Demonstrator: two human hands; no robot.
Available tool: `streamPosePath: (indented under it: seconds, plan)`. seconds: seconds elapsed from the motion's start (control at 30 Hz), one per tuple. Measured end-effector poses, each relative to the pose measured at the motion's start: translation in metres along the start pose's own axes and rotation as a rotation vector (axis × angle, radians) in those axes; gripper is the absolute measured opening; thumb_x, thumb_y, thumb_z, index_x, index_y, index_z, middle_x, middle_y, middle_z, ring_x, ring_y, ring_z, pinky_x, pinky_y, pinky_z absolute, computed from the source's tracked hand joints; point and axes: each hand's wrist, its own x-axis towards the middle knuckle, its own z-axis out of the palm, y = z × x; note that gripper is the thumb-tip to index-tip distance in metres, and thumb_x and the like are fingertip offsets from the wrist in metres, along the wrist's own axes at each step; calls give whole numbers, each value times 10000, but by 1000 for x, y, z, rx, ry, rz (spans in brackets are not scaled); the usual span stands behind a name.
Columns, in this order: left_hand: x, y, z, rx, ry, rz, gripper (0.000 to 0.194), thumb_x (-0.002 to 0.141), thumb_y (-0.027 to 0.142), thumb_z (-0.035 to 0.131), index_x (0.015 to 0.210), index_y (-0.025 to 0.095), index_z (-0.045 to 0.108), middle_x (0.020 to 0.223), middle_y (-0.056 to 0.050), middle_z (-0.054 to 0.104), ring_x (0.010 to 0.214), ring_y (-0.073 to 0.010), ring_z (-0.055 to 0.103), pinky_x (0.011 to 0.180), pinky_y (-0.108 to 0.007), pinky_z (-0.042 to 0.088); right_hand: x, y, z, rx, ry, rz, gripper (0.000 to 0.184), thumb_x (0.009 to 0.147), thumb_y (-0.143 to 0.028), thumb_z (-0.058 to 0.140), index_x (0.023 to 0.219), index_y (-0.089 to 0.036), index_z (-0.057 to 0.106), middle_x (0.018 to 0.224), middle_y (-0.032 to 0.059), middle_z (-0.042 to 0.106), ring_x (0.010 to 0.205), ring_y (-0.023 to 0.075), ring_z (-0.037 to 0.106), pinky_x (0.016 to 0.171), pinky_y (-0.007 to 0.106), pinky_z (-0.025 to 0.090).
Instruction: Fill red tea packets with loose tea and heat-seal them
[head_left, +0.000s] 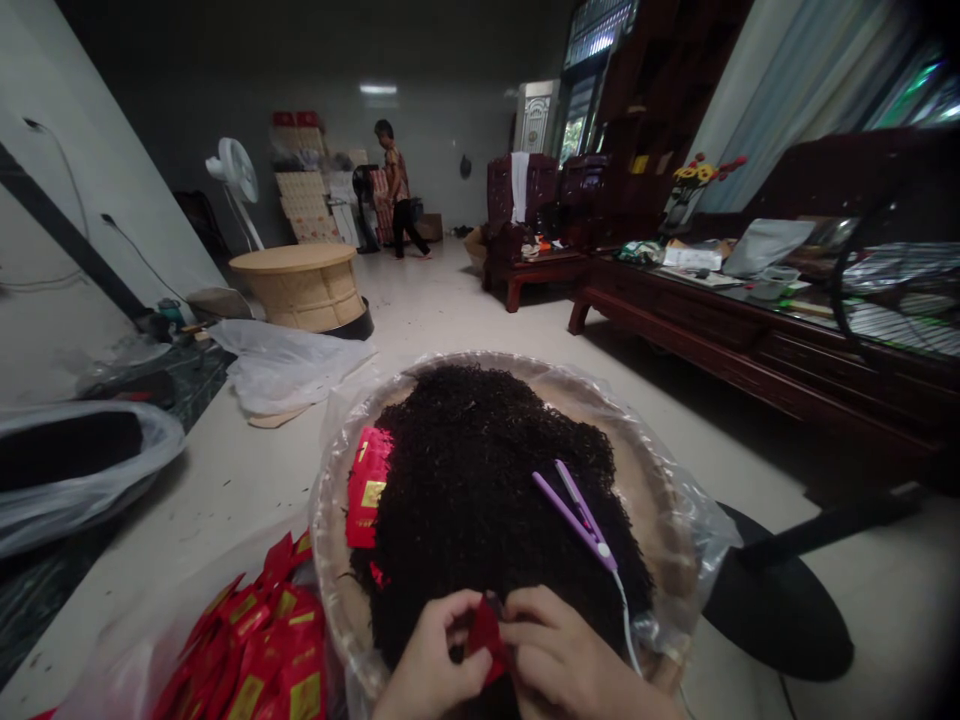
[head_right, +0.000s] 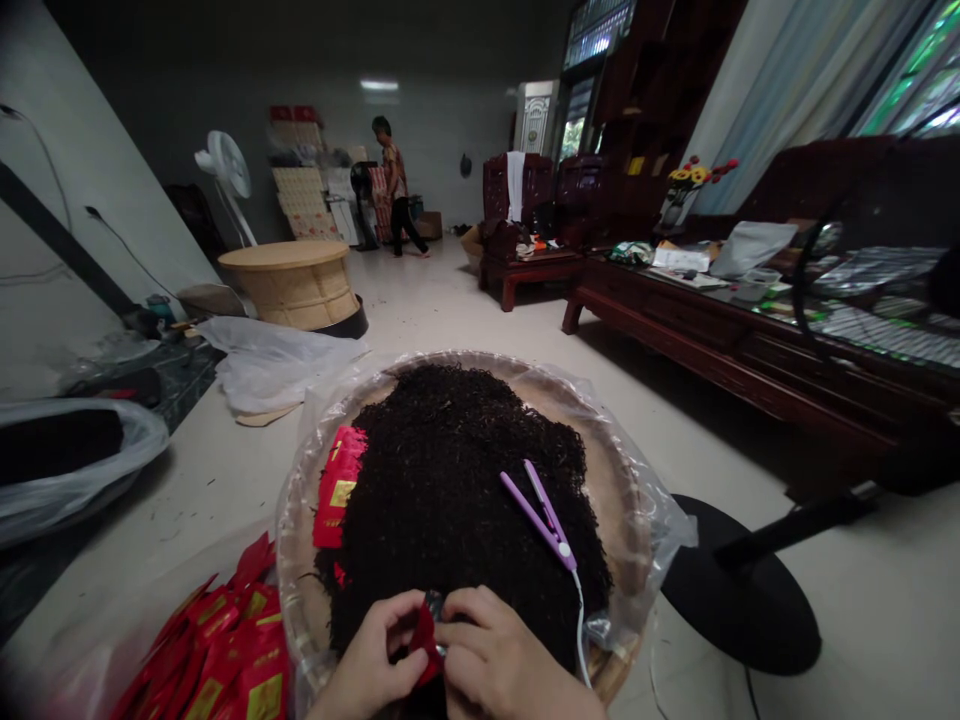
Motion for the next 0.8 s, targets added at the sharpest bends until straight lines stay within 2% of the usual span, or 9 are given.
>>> streamPosePath:
  seconds: [0.1, 0.17, 0.27, 0.37, 0.47, 0.57, 0.67, 0.73, 0.8]
  plan:
    - [-2, 9, 2, 229, 54, 155, 420, 589, 150, 640, 1004, 158, 696, 1005, -116, 718, 946, -268, 670, 874, -375, 535, -4, 2, 3, -57, 8, -16, 271, 759, 2, 456, 833, -234, 564, 862, 39, 723, 819, 198, 610, 695, 313, 537]
    - [-2, 21, 2, 350, 63, 303, 406, 582, 97, 584, 965, 174, 692, 959, -95, 719, 909, -250, 670, 855, -359, 537, -4, 2, 1, -44, -19, 48, 244, 772, -11, 470, 852, -217, 574, 841, 45, 712, 760, 188, 591, 663, 289, 531]
    - [-2, 37, 6, 435, 30, 491, 366, 567, 50, 522, 881, 187, 650, 860, -59, 684, 799, -206, 653, 734, -295, 548, -2, -2, -4, 89, -66, 276, 172, 790, -73, 535, 858, -212, 609, 758, 22, 651, 701, 160, 578, 613, 231, 512]
    - [-1, 41, 12, 520, 2, 661, 377, 576, 52, 520, 916, 182, 615, 849, -64, 645, 765, -212, 621, 680, -315, 544, -1, -6, 0, 193, -36, 500, 63, 792, -179, 638, 739, -213, 637, 718, -1, 592, 649, 128, 581, 568, 190, 486]
    - [0, 36, 17, 632, -6, 812, 487, 594, 46, 514, 1062, 170, 574, 915, -94, 638, 812, -241, 612, 702, -367, 544, -3, -5, 8, 203, 14, 572, 260, 851, -226, 608, 592, -202, 589, 655, -10, 565, 622, 121, 559, 528, 185, 449]
    - [0, 31, 18, 772, 112, 887, 539, 620, 80, 537, 1152, 168, 525, 1016, -128, 640, 895, -273, 610, 758, -416, 532, -8, -1, 14, 249, 60, 571, 265, 903, -248, 531, 655, -206, 613, 674, -1, 609, 671, 143, 557, 613, 224, 464]
    - [1, 29, 13, 874, 247, 904, 451, 675, 140, 555, 1124, 173, 533, 974, -115, 658, 845, -260, 624, 753, -413, 520, -14, 4, 20, 389, 97, 649, 240, 906, -317, 519, 750, -205, 663, 729, 19, 656, 747, 174, 580, 706, 270, 480]
    - [1, 27, 10, 907, 267, 943, 365, 744, 181, 539, 1110, 167, 539, 917, -97, 668, 797, -239, 632, 763, -396, 511, -18, 6, 25, 539, 115, 752, 234, 866, -384, 570, 814, -192, 694, 791, 38, 672, 784, 190, 596, 724, 284, 488]
    - [1, 25, 8, 927, 228, 1010, 313, 821, 264, 518, 1111, 151, 545, 900, -98, 675, 779, -231, 632, 760, -378, 502, -18, 7, 31, 716, 88, 838, 292, 791, -449, 649, 848, -171, 713, 801, 38, 673, 759, 190, 599, 711, 286, 487]
